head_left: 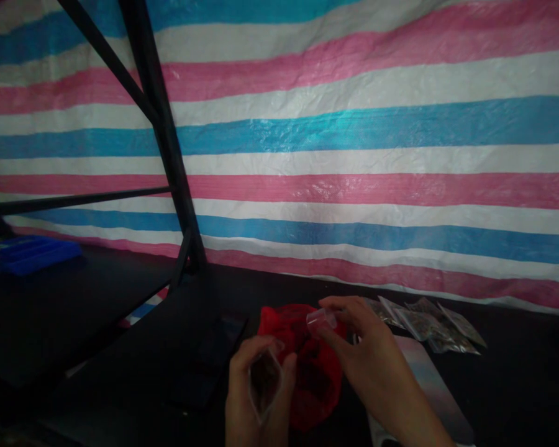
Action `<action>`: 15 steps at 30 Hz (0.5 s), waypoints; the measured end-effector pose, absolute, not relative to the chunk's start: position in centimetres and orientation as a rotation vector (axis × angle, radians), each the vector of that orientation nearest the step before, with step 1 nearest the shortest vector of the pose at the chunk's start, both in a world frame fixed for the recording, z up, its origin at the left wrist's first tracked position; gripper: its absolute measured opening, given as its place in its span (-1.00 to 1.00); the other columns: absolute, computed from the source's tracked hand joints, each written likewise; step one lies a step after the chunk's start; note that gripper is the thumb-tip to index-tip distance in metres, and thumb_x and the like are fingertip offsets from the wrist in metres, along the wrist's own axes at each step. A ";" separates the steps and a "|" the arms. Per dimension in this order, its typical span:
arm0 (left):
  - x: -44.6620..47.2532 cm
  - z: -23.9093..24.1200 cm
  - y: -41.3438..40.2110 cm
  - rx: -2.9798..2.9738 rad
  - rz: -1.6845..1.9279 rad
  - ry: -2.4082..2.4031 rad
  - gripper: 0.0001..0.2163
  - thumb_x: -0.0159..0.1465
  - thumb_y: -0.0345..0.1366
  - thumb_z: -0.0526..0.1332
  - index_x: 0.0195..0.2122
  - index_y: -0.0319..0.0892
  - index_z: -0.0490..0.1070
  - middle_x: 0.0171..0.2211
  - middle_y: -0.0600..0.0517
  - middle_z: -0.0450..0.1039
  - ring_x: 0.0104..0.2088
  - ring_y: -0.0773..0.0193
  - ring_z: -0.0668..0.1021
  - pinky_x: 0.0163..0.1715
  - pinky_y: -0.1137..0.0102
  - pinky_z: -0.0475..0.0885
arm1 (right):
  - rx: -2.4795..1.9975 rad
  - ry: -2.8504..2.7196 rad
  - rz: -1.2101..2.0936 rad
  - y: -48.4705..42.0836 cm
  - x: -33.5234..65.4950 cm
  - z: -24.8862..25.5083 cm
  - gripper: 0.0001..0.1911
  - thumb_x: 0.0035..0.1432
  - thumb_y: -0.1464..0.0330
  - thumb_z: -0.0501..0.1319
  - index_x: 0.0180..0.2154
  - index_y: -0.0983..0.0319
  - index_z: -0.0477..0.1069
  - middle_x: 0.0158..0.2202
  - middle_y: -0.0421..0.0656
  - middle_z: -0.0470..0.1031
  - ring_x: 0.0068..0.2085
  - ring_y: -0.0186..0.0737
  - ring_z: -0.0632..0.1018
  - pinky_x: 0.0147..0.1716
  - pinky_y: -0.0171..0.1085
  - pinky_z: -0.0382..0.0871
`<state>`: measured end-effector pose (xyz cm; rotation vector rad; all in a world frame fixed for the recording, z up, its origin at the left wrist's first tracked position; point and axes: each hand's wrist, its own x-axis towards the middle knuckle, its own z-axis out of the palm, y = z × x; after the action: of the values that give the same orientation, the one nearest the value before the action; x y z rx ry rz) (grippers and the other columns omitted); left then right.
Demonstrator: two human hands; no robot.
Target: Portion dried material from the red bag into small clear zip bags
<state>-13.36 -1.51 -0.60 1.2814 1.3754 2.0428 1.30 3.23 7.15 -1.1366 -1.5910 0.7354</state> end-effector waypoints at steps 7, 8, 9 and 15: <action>-14.4 0.9 -1.1 1.141 1.847 1.414 -0.65 0.30 -0.01 0.35 -0.05 -0.11 0.37 -0.27 0.05 0.53 -0.30 0.27 0.64 -0.28 0.43 0.62 | -1.126 -1.726 0.565 1.3 1.4 9.6 -0.84 0.29 0.34 0.30 -0.10 0.06 0.59 -0.06 -0.17 0.65 -0.03 -0.07 0.60 0.07 -0.11 0.43; -14.6 1.0 -1.0 1.154 1.833 1.441 -0.64 0.28 0.00 0.35 -0.06 -0.11 0.36 -0.27 0.04 0.53 -0.32 0.25 0.64 -0.30 0.40 0.62 | -1.147 -1.815 0.565 1.1 1.3 9.5 -0.82 0.28 0.41 0.28 -0.12 0.06 0.59 -0.06 -0.17 0.65 -0.01 -0.06 0.59 0.08 -0.10 0.41; -14.7 1.0 -1.0 1.192 1.783 1.481 -0.64 0.28 0.01 0.33 -0.07 -0.10 0.36 -0.28 0.04 0.54 -0.32 0.22 0.65 -0.32 0.37 0.62 | -1.182 -1.923 0.560 0.9 1.1 9.2 -0.77 0.25 0.49 0.26 -0.14 0.08 0.59 -0.05 -0.17 0.65 0.01 -0.05 0.58 0.09 -0.08 0.38; -15.5 -0.6 -1.2 1.716 1.055 1.896 -0.81 0.31 -0.36 0.11 -0.10 0.01 0.42 -0.23 0.03 0.62 -0.24 0.07 0.71 -0.25 0.28 0.53 | -1.509 -2.384 0.369 1.6 0.8 6.2 -0.61 0.09 0.71 0.13 -0.20 0.23 0.58 -0.03 -0.02 0.66 0.05 0.09 0.53 0.13 0.07 0.23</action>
<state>-15.51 -1.24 -0.56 1.7156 1.8961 1.0553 0.80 1.64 6.24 -1.5087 -2.3845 0.3686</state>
